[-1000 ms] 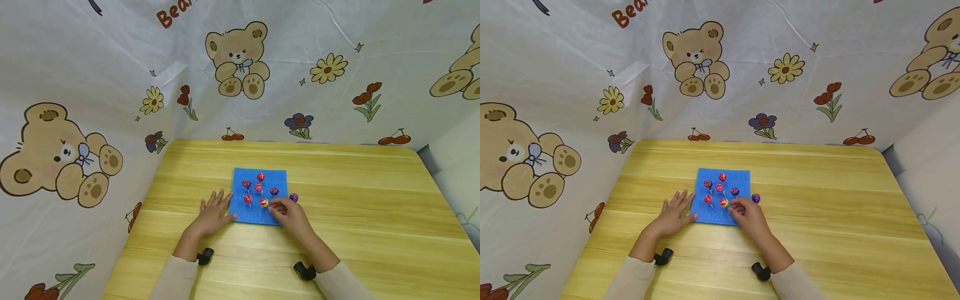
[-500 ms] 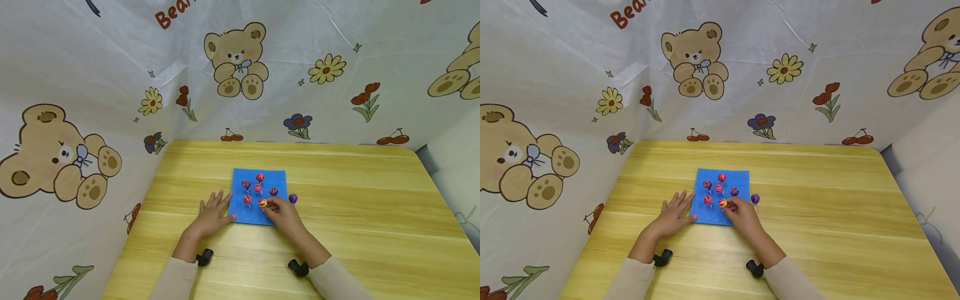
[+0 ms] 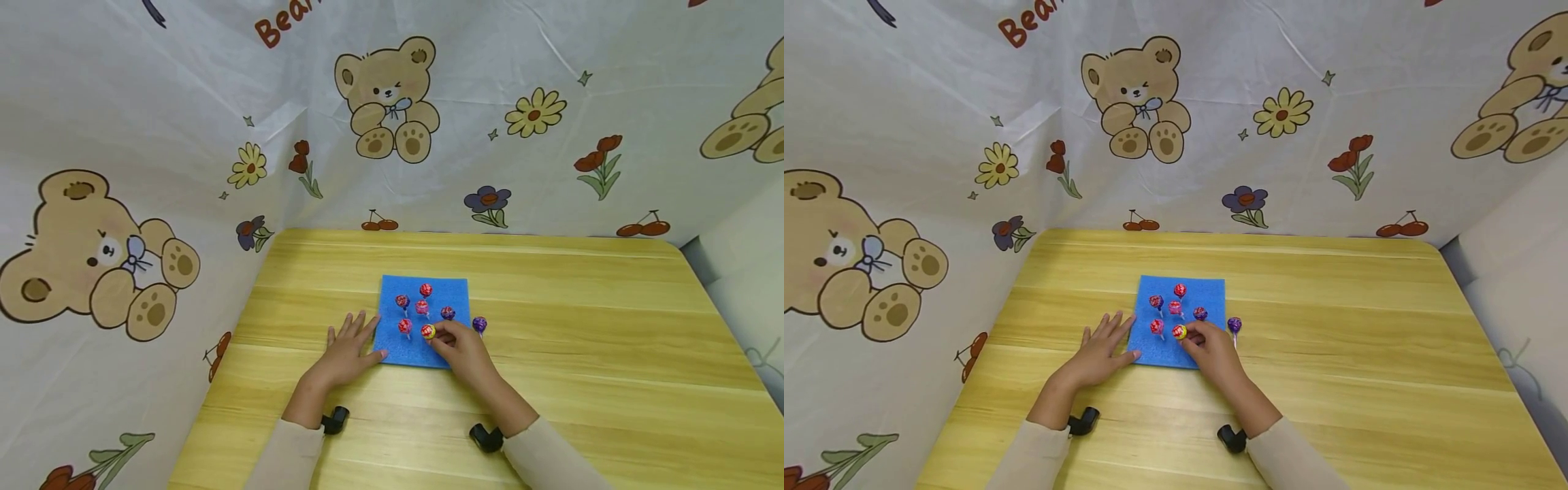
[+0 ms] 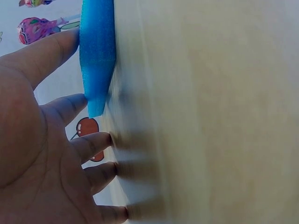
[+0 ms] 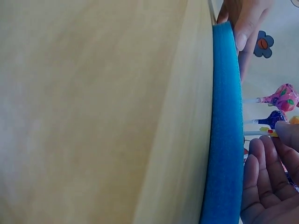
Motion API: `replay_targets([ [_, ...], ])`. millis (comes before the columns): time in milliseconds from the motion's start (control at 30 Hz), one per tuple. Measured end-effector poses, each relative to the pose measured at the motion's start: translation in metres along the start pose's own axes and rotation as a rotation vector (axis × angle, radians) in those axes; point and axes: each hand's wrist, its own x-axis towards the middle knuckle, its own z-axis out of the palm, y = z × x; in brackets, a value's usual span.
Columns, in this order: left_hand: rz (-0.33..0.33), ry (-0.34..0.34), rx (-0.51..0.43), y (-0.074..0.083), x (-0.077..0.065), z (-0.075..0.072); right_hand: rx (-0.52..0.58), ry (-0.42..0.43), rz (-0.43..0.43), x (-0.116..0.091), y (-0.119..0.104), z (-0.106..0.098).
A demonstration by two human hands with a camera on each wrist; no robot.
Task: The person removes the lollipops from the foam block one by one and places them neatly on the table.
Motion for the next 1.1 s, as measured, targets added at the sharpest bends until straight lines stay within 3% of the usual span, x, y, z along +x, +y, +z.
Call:
replay_targets([
  [1100, 0.004, 0.003, -0.013, 0.0, -0.001, -0.001, 0.007, 0.111, -0.08, -0.012, -0.019, -0.034],
])
